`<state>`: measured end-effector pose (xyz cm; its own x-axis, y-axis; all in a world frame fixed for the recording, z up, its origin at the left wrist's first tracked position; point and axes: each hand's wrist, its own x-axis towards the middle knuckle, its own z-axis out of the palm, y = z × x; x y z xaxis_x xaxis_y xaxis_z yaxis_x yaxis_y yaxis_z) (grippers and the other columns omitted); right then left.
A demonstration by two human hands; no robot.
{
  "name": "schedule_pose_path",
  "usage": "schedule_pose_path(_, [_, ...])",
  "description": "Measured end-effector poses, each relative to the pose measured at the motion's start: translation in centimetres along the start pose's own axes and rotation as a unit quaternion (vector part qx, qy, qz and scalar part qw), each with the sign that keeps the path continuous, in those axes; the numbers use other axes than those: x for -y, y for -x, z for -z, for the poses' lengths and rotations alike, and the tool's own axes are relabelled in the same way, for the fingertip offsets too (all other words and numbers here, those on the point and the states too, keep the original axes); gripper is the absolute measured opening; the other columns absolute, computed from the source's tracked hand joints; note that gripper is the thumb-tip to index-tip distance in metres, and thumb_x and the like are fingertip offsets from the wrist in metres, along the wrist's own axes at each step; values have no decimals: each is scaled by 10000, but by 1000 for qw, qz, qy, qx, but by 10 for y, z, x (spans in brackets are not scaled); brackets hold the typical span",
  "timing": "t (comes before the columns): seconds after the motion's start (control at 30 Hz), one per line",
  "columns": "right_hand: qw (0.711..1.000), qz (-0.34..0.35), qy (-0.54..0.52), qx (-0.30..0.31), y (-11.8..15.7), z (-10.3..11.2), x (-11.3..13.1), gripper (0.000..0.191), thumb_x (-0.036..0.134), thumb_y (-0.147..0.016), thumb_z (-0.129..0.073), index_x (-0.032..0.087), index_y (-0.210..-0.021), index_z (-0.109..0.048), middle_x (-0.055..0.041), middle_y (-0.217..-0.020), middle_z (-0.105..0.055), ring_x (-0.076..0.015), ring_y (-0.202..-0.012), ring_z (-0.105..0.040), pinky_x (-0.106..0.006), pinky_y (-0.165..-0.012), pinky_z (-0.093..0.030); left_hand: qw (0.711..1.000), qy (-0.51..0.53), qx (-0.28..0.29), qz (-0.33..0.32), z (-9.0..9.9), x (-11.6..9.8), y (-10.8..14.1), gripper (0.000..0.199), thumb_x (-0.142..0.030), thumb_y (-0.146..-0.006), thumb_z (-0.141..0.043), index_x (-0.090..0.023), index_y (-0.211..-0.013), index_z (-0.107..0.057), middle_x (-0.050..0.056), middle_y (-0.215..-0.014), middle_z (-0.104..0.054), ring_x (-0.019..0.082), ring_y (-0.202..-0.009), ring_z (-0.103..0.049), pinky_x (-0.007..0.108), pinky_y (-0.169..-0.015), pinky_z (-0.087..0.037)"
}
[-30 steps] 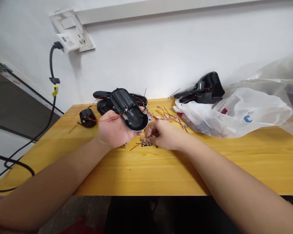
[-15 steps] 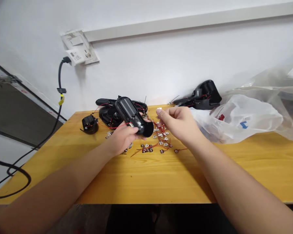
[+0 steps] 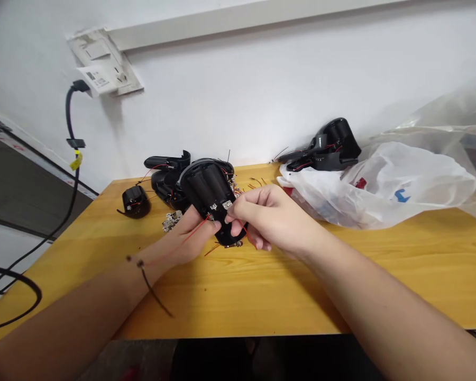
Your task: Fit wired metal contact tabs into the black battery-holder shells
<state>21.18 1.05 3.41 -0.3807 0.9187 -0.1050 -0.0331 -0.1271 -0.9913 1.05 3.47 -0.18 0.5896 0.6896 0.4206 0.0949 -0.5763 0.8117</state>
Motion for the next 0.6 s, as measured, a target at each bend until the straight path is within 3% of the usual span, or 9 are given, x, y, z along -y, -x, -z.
schedule_pose_path(0.13, [1000,4,3,7,0,1,-1,223,267,-898,-620,158,-720,-700,-9,-644,-665,-54,-326,-461,-173,-312,-272,1000,-1,3,-13,0,-1,0,156,-299,-982,-501,-247,-1118,-558,59,-1089,-645,219,-1048,-610,460,-994,-543])
schedule_pose_path(0.3, [1000,12,11,18,2,-1,5,242,262,-891,-642,155,-677,-678,-20,-629,-660,-61,-341,-465,-188,-336,-283,1000,4,-11,-24,0,1,0,146,-306,-977,-502,-243,-1107,-528,57,-995,-623,205,-896,-593,423,-826,-583])
schedule_pose_path(0.6, [999,18,6,46,3,1,6,265,255,-882,-640,141,-645,-658,-25,-619,-649,-57,-369,-458,-183,-350,-290,996,-25,63,-51,3,-1,-4,271,-209,-979,-448,-187,-1244,-497,78,-1043,-635,201,-980,-585,443,-964,-531])
